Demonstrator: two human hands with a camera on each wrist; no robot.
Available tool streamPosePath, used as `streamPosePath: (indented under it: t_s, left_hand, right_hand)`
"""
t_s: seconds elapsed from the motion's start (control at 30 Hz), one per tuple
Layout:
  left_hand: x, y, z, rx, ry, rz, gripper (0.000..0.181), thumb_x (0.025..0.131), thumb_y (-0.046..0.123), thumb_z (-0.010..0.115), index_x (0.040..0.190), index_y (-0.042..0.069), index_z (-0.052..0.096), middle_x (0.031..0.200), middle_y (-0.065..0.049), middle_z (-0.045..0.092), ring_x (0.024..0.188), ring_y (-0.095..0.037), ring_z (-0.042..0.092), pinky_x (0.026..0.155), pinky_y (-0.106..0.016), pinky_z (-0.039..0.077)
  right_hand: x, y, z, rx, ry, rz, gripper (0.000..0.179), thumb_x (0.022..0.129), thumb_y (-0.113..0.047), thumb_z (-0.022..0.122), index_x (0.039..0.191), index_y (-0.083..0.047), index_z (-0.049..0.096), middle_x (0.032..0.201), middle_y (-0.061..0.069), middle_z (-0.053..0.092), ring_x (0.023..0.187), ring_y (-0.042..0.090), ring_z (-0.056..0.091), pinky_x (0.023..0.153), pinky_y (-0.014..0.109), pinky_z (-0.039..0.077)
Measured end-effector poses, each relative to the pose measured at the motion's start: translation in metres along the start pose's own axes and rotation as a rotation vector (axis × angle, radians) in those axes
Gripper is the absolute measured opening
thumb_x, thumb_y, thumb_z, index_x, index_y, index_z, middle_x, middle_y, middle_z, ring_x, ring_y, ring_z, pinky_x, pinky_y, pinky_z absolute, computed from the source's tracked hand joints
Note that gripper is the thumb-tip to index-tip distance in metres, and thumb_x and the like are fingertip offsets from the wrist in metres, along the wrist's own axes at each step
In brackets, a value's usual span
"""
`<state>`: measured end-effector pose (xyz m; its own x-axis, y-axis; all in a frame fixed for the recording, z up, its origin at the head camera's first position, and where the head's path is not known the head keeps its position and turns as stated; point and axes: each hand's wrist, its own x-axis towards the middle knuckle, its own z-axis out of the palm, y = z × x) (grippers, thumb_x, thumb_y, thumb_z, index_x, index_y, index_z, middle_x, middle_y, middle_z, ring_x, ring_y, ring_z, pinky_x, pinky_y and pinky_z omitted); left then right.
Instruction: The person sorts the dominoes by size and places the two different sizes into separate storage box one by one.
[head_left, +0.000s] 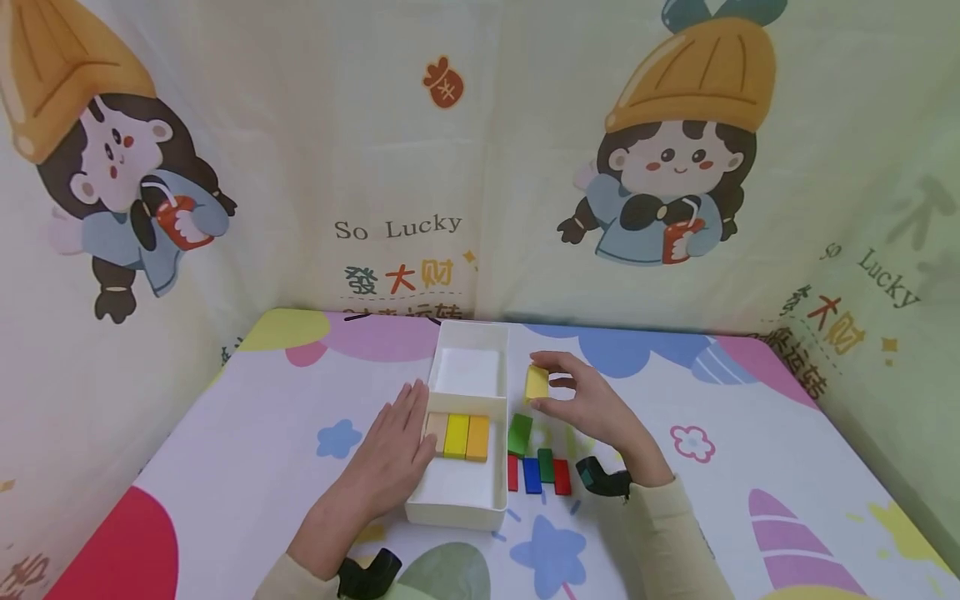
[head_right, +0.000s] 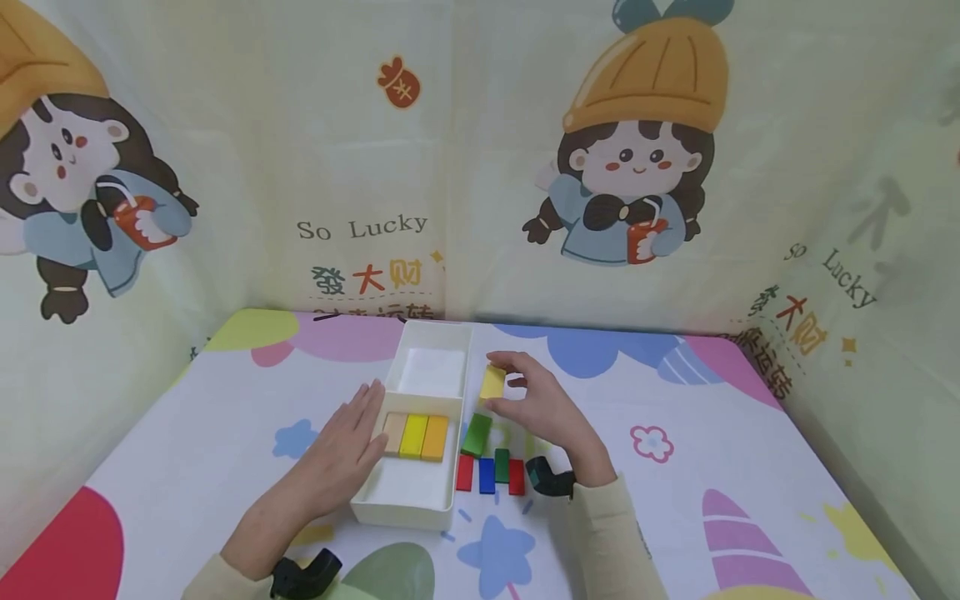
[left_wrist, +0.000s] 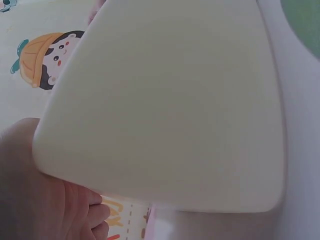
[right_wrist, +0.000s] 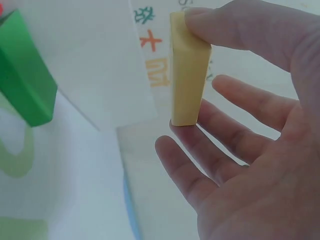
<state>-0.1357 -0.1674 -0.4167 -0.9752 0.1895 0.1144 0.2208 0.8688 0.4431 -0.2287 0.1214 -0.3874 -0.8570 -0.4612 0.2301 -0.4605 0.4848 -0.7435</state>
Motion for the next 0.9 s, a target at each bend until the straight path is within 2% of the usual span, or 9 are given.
streamPosePath:
  t_s: [0.1,0.4,0.67,0.8,0.9]
  left_hand:
    - [0.000,-0.001,0.000,-0.004,0.011,0.008,0.071,0.103,0.031,0.044,0.159,0.002,0.011,0.167,-0.013,0.013,0.155,-0.033,0.011,0.124,-0.056,0.015]
    - [0.002,-0.003,0.000,0.005,-0.015,0.000,0.071,0.103,0.033,0.043,0.159,0.003,0.009,0.168,-0.012,0.010,0.156,-0.032,0.008,0.125,-0.055,0.014]
    - [0.001,-0.004,-0.001,0.026,-0.020,-0.003,0.071,0.104,0.034,0.042,0.159,0.003,0.009,0.168,-0.011,0.009,0.156,-0.031,0.008,0.125,-0.054,0.014]
    - [0.001,-0.004,0.000,0.019,-0.025,-0.007,0.072,0.104,0.035,0.043,0.159,0.004,0.009,0.168,-0.010,0.009,0.156,-0.030,0.008,0.125,-0.054,0.013]
    - [0.001,-0.004,0.000,0.020,-0.025,-0.003,0.072,0.104,0.035,0.043,0.159,0.004,0.009,0.168,-0.010,0.009,0.156,-0.030,0.008,0.125,-0.054,0.013]
  right_hand:
    - [0.000,-0.006,0.001,0.011,0.002,-0.017,0.062,0.085,-0.019,0.077,0.141,-0.011,0.051,0.139,0.007,0.057,0.123,0.026,0.055,0.107,0.052,0.047]
    - [-0.001,-0.026,0.011,0.000,-0.031,-0.090,0.059,0.086,-0.018,0.077,0.139,-0.009,0.052,0.137,0.008,0.057,0.123,0.025,0.056,0.105,0.050,0.049]
    - [-0.002,-0.047,0.027,-0.029,-0.108,-0.152,0.056,0.086,-0.022,0.078,0.136,-0.013,0.055,0.136,0.004,0.060,0.118,0.019,0.060,0.104,0.045,0.051]
    - [-0.003,-0.053,0.034,-0.050,-0.156,-0.156,0.054,0.087,-0.024,0.076,0.135,-0.014,0.056,0.136,0.001,0.059,0.118,0.017,0.059,0.105,0.042,0.050]
    - [-0.004,-0.057,0.039,-0.045,-0.178,-0.125,0.054,0.086,-0.024,0.076,0.135,-0.013,0.056,0.136,0.003,0.059,0.119,0.017,0.059,0.106,0.043,0.049]
